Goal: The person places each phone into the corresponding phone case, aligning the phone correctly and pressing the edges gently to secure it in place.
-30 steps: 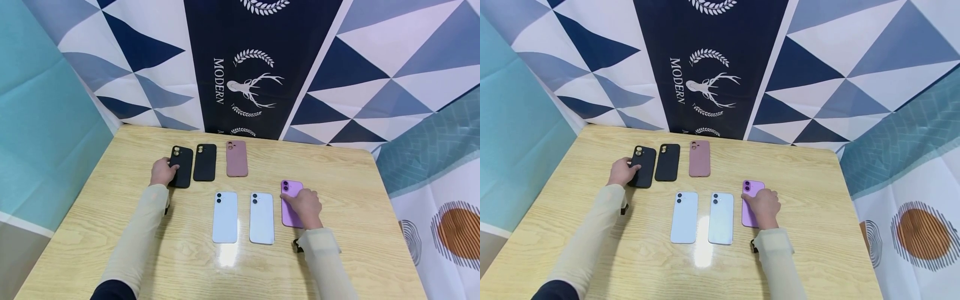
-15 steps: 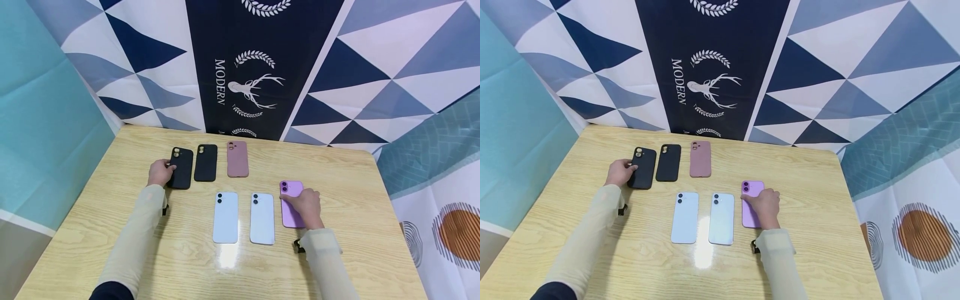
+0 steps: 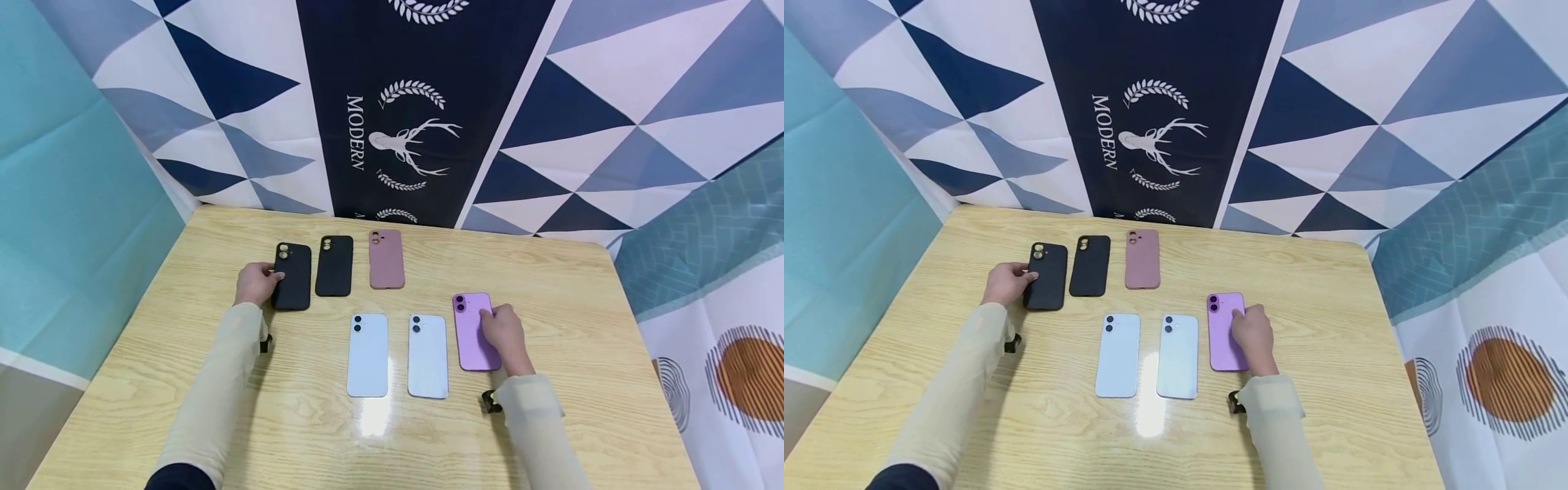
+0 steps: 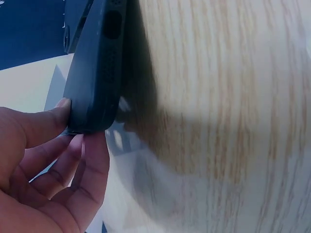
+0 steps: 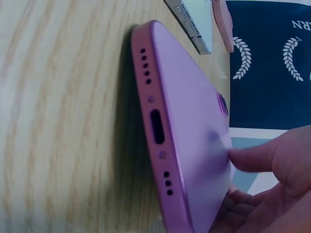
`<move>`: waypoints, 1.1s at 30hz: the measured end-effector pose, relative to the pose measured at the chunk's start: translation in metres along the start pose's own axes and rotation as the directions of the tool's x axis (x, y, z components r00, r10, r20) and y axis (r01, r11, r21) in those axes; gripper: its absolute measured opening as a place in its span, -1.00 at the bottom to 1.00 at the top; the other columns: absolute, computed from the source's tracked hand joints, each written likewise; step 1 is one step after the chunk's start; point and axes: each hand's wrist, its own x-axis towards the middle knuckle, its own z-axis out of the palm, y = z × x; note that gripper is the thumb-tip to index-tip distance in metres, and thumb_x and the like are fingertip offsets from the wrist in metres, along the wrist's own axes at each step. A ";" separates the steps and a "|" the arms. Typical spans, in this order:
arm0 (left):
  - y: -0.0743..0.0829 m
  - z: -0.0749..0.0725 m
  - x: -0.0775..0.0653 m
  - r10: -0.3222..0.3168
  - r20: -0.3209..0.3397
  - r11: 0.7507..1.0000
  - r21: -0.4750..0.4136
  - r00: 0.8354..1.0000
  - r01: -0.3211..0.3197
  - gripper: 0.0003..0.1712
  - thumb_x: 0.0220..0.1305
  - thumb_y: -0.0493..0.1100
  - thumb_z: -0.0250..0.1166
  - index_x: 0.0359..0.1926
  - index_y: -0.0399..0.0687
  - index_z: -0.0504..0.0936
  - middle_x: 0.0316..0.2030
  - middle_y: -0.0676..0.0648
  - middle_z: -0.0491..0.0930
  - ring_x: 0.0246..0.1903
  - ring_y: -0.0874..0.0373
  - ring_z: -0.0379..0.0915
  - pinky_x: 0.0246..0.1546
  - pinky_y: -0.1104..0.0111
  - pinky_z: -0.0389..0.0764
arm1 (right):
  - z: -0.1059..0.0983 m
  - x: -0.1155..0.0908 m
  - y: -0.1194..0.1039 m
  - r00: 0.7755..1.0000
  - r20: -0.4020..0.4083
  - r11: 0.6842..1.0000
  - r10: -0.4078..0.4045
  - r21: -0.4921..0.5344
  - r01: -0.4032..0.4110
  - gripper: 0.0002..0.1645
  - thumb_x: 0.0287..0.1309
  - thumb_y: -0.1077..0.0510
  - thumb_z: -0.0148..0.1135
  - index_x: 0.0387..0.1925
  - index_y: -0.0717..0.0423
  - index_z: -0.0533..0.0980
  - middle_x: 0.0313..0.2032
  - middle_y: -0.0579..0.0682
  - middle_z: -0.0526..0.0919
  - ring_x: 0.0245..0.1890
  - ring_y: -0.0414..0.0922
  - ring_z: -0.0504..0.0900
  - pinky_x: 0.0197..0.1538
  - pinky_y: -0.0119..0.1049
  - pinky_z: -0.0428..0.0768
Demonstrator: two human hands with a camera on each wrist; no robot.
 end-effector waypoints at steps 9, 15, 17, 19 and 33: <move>-0.007 -0.002 0.002 0.003 0.010 1.000 -0.029 1.000 -0.003 -0.50 0.35 -0.11 0.11 0.20 -0.33 0.42 0.07 -0.37 0.48 0.06 -0.20 0.42 0.04 0.07 0.50 | 0.004 0.001 0.000 0.999 -0.030 0.989 0.021 0.149 -0.017 -0.57 0.33 0.14 -0.16 -0.01 0.46 0.34 -0.07 0.39 0.47 -0.04 0.21 0.46 0.03 0.04 0.47; -0.006 -0.004 0.000 -0.016 0.026 0.998 -0.067 1.000 0.017 -0.50 0.35 -0.11 0.12 0.21 -0.30 0.41 0.07 -0.37 0.48 0.02 -0.17 0.46 -0.06 0.16 0.55 | 0.004 0.001 0.001 0.998 -0.058 0.981 0.024 0.192 -0.013 -0.59 0.34 0.15 -0.15 -0.02 0.45 0.38 -0.12 0.33 0.47 -0.10 0.16 0.45 -0.01 -0.01 0.46; -0.006 -0.004 -0.001 -0.028 0.034 0.996 -0.087 0.999 0.031 -0.51 0.35 -0.11 0.12 0.22 -0.27 0.42 0.07 -0.36 0.49 -0.01 -0.15 0.49 -0.10 0.21 0.58 | 0.003 0.001 0.001 0.998 -0.056 0.981 0.027 0.195 -0.015 -0.58 0.35 0.16 -0.17 0.00 0.44 0.38 -0.11 0.34 0.46 -0.08 0.16 0.44 0.01 0.00 0.45; -0.006 -0.004 -0.002 -0.033 0.042 0.994 -0.102 0.999 0.037 -0.51 0.35 -0.11 0.13 0.22 -0.25 0.42 0.06 -0.35 0.50 -0.04 -0.14 0.52 -0.15 0.26 0.59 | 0.003 0.001 0.002 0.998 -0.053 0.979 0.029 0.202 -0.017 -0.58 0.35 0.16 -0.18 0.01 0.45 0.38 -0.08 0.35 0.46 -0.06 0.18 0.44 0.03 0.02 0.44; -0.012 -0.007 -0.003 -0.035 0.100 0.974 -0.221 0.994 0.056 -0.48 0.34 -0.10 0.14 0.26 -0.24 0.37 0.10 -0.35 0.48 0.04 -0.13 0.48 -0.04 0.23 0.60 | 0.005 0.003 0.006 0.997 -0.050 0.959 0.066 0.279 -0.050 -0.57 0.37 0.15 -0.18 0.05 0.41 0.38 -0.02 0.34 0.45 0.01 0.17 0.41 0.13 0.02 0.39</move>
